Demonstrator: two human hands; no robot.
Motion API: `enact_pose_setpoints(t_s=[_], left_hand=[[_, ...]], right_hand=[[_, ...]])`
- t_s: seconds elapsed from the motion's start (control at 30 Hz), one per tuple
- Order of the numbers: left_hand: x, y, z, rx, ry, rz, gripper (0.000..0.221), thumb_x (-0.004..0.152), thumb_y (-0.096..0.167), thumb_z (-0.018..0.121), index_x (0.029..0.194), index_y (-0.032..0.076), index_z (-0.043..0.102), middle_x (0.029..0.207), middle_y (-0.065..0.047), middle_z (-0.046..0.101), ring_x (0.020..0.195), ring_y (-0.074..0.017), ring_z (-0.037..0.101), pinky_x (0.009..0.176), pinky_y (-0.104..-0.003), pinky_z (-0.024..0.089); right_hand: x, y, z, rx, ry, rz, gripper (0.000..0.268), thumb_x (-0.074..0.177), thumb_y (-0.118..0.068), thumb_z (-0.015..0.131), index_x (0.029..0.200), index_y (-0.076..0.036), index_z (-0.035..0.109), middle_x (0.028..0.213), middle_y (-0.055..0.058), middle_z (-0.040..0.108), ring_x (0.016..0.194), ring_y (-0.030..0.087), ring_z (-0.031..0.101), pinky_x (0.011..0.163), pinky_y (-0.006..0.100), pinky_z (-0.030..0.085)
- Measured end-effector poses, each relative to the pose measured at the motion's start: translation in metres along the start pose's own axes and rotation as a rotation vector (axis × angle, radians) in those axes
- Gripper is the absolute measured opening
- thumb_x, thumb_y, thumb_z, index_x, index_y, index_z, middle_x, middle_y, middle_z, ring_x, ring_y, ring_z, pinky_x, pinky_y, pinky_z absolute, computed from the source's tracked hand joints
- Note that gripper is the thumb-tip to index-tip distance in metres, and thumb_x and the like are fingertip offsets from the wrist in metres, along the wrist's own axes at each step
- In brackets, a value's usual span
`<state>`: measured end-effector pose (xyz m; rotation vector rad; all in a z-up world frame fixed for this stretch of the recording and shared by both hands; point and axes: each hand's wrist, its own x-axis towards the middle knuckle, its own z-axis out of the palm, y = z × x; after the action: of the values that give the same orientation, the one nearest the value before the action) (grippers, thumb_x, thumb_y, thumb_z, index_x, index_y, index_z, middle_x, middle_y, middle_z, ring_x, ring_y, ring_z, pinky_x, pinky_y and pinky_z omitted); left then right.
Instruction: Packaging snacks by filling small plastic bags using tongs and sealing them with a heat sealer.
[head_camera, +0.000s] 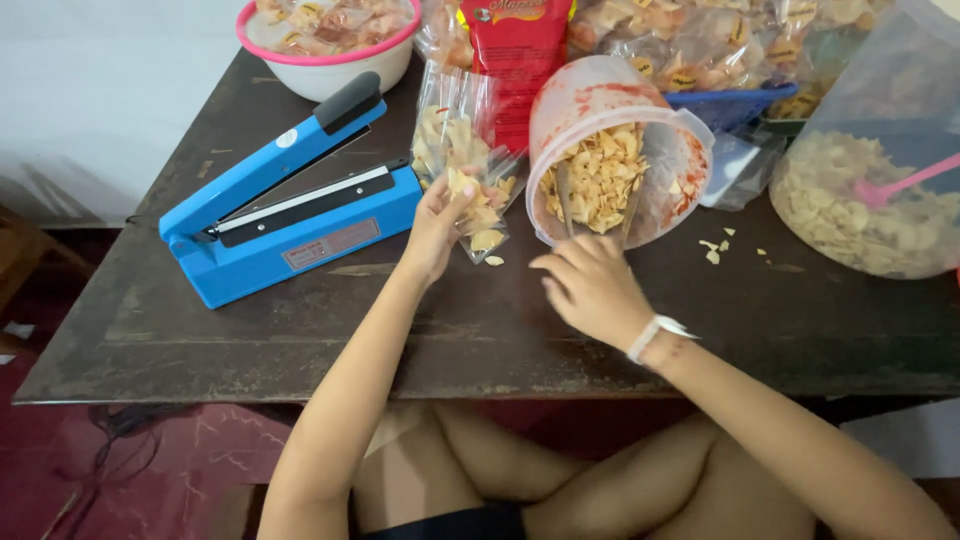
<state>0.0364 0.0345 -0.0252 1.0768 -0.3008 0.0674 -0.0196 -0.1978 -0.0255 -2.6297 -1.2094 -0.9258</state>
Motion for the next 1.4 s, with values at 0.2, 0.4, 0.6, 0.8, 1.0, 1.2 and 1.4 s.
enact_pose_setpoints(t_s=[0.2, 0.4, 0.6, 0.8, 1.0, 1.2, 1.4], left_hand=[[-0.003, 0.003, 0.001, 0.069, 0.046, -0.034, 0.035, 0.091, 0.016, 0.064, 0.125, 0.013, 0.056, 0.101, -0.012, 0.07, 0.089, -0.0211, 0.071, 0.074, -0.033, 0.062], [0.0, 0.004, -0.002, 0.062, 0.059, -0.003, 0.035, 0.092, 0.017, 0.063, 0.126, 0.015, 0.055, 0.098, -0.012, 0.07, 0.086, -0.0194, 0.071, 0.073, -0.032, 0.062], [0.001, -0.001, -0.006, 0.082, 0.022, 0.004, 0.036, 0.092, 0.015, 0.062, 0.128, 0.014, 0.054, 0.101, -0.013, 0.07, 0.09, -0.0219, 0.071, 0.075, -0.033, 0.062], [0.001, 0.0, -0.005, 0.055, 0.014, 0.022, 0.036, 0.092, 0.015, 0.062, 0.127, 0.013, 0.053, 0.099, -0.014, 0.07, 0.091, -0.0237, 0.071, 0.075, -0.033, 0.061], [-0.003, 0.002, 0.004, 0.034, -0.007, -0.005, 0.033, 0.092, 0.014, 0.06, 0.124, 0.012, 0.052, 0.099, -0.016, 0.069, 0.092, -0.0247, 0.071, 0.073, -0.033, 0.061], [0.002, -0.011, 0.0, 0.055, 0.016, -0.036, 0.038, 0.091, 0.015, 0.061, 0.128, 0.012, 0.051, 0.104, -0.015, 0.068, 0.096, -0.0256, 0.07, 0.076, -0.037, 0.061], [-0.004, -0.006, 0.007, -0.084, 0.017, -0.097, 0.036, 0.094, 0.024, 0.057, 0.126, 0.01, 0.052, 0.105, -0.018, 0.067, 0.096, -0.0277, 0.069, 0.077, -0.039, 0.061]], right_hand=[[0.042, -0.023, 0.07, -0.088, -0.042, 0.17, 0.032, 0.07, -0.04, 0.074, 0.089, -0.015, 0.065, 0.082, 0.001, 0.053, 0.089, 0.02, 0.052, 0.085, 0.039, 0.038], [0.047, -0.028, 0.089, -0.104, -0.045, 0.243, 0.028, 0.064, -0.033, 0.072, 0.078, -0.011, 0.061, 0.076, 0.002, 0.048, 0.076, 0.02, 0.05, 0.065, 0.036, 0.044], [0.046, -0.032, 0.07, -0.076, -0.026, 0.255, 0.023, 0.065, -0.025, 0.072, 0.074, -0.007, 0.062, 0.076, 0.005, 0.052, 0.077, 0.022, 0.055, 0.066, 0.035, 0.048], [0.034, -0.037, -0.012, -0.007, 0.077, 0.253, 0.018, 0.068, -0.017, 0.071, 0.071, -0.003, 0.06, 0.085, 0.015, 0.057, 0.093, 0.033, 0.058, 0.076, 0.04, 0.049], [-0.042, 0.023, -0.063, -0.165, 0.022, 0.634, 0.014, 0.078, -0.024, 0.068, 0.082, -0.011, 0.065, 0.075, 0.006, 0.055, 0.078, 0.029, 0.06, 0.067, 0.037, 0.05], [-0.07, 0.055, -0.034, -0.32, 0.098, 0.631, 0.028, 0.08, -0.03, 0.073, 0.103, -0.014, 0.067, 0.084, 0.005, 0.056, 0.082, 0.025, 0.06, 0.071, 0.035, 0.05], [-0.077, 0.035, -0.015, -0.125, -0.061, 0.573, 0.015, 0.078, -0.03, 0.068, 0.091, -0.025, 0.071, 0.076, 0.002, 0.056, 0.078, 0.022, 0.061, 0.067, 0.034, 0.052]])
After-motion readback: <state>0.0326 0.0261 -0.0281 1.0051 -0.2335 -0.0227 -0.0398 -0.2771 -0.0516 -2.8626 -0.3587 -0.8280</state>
